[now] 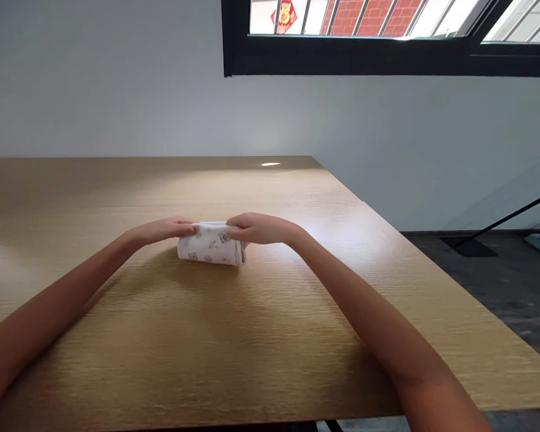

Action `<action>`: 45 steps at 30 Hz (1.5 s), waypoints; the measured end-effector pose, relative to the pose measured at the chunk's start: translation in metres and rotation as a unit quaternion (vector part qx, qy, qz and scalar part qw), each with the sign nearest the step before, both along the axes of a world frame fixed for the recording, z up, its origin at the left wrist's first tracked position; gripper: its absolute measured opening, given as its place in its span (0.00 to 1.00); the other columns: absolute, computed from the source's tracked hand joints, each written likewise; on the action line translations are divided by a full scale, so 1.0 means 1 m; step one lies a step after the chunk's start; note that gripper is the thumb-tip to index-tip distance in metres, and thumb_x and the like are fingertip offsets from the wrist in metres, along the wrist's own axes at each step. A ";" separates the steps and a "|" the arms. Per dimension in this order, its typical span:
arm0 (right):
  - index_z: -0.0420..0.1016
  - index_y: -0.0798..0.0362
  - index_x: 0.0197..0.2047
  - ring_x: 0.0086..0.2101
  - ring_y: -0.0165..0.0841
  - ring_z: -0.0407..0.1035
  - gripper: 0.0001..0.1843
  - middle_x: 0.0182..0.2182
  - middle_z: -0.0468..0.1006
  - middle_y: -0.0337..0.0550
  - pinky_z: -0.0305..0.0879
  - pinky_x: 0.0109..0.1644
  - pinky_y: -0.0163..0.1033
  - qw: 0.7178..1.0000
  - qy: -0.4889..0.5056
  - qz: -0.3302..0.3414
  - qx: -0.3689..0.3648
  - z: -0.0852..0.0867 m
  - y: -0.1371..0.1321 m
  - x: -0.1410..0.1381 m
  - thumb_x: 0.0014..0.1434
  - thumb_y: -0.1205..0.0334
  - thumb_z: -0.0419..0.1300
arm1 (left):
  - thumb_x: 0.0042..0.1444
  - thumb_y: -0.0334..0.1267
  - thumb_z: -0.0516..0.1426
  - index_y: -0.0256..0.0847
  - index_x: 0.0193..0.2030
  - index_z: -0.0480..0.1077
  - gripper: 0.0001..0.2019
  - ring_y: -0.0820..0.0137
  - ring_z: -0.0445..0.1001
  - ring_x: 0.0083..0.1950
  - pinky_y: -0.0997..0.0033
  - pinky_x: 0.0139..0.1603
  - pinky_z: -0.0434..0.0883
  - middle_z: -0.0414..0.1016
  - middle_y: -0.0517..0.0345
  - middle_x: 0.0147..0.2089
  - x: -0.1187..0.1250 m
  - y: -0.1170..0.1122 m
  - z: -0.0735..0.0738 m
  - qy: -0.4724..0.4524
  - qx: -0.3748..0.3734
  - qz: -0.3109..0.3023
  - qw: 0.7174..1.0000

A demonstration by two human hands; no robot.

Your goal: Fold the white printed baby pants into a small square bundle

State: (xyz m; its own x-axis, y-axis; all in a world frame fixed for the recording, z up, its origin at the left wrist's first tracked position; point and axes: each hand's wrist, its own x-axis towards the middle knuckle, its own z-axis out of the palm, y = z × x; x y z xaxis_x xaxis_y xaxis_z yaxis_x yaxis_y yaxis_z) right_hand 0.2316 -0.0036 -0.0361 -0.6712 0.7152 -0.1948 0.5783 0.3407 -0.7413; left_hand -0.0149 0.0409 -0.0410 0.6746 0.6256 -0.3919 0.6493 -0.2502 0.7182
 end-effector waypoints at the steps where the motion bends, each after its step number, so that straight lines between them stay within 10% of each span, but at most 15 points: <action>1: 0.60 0.53 0.27 0.26 0.27 0.59 0.13 0.26 0.62 0.37 0.57 0.26 0.32 0.998 0.046 -0.020 -0.022 -0.003 0.004 0.002 0.60 0.56 0.48 | 0.54 0.46 0.47 0.39 0.40 0.68 0.16 0.67 0.66 0.39 0.72 0.36 0.63 0.69 0.56 0.39 -0.002 0.003 -0.005 -0.027 -0.025 0.032 0.999; 8: 0.64 0.53 0.37 0.34 0.31 0.66 0.09 0.35 0.67 0.43 0.70 0.33 0.34 0.965 0.156 -0.167 -0.125 -0.038 0.027 0.006 0.62 0.57 0.48 | 0.56 0.51 0.46 0.42 0.50 0.62 0.20 0.65 0.68 0.43 0.71 0.38 0.65 0.69 0.55 0.45 0.007 0.002 -0.036 -0.080 0.083 0.148 0.982; 16: 0.66 0.55 0.39 0.32 0.33 0.66 0.12 0.34 0.69 0.46 0.67 0.30 0.35 0.971 0.054 -0.231 -0.003 -0.060 0.029 -0.009 0.64 0.61 0.44 | 0.57 0.42 0.47 0.36 0.44 0.62 0.13 0.66 0.68 0.35 0.70 0.34 0.65 0.69 0.55 0.33 0.018 0.004 -0.058 0.032 0.255 0.278 0.926; 20: 0.70 0.57 0.45 0.43 0.38 0.63 0.16 0.46 0.67 0.52 0.61 0.45 0.41 0.958 -0.066 -0.185 0.210 -0.045 0.016 -0.020 0.63 0.67 0.42 | 0.56 0.38 0.49 0.38 0.51 0.62 0.16 0.62 0.67 0.46 0.64 0.47 0.64 0.64 0.47 0.51 0.022 -0.006 -0.053 0.045 0.327 0.258 0.908; 24: 0.59 0.58 0.58 0.51 0.44 0.56 0.21 0.54 0.61 0.53 0.50 0.55 0.51 0.935 -0.140 -0.102 0.311 -0.045 -0.003 -0.040 0.65 0.61 0.40 | 0.57 0.30 0.45 0.41 0.53 0.64 0.18 0.61 0.55 0.60 0.58 0.58 0.56 0.51 0.52 0.64 0.023 -0.011 -0.056 0.053 0.469 0.107 0.875; 28: 0.41 0.65 0.64 0.59 0.48 0.41 0.34 0.61 0.47 0.56 0.37 0.59 0.56 0.931 -0.173 -0.084 0.311 -0.064 -0.009 -0.051 0.63 0.49 0.41 | 0.60 0.33 0.40 0.34 0.59 0.57 0.21 0.68 0.57 0.60 0.68 0.60 0.55 0.58 0.50 0.61 0.012 -0.001 -0.064 -0.011 0.380 -0.020 0.925; 36: 0.28 0.55 0.66 0.61 0.45 0.37 0.53 0.64 0.32 0.46 0.48 0.60 0.46 0.989 -0.136 0.006 0.050 -0.046 0.022 0.002 0.50 0.35 0.52 | 0.62 0.45 0.38 0.38 0.58 0.58 0.23 0.63 0.55 0.60 0.61 0.60 0.51 0.60 0.52 0.59 0.006 0.003 -0.058 0.005 0.297 0.002 0.955; 45: 0.43 0.54 0.65 0.33 0.37 0.71 0.43 0.42 0.73 0.48 0.68 0.40 0.42 0.982 -0.121 -0.107 -0.097 -0.028 0.030 0.032 0.52 0.50 0.59 | 0.53 0.46 0.50 0.34 0.33 0.68 0.15 0.69 0.69 0.36 0.72 0.38 0.66 0.71 0.55 0.33 -0.009 0.012 -0.054 -0.160 0.048 0.157 0.973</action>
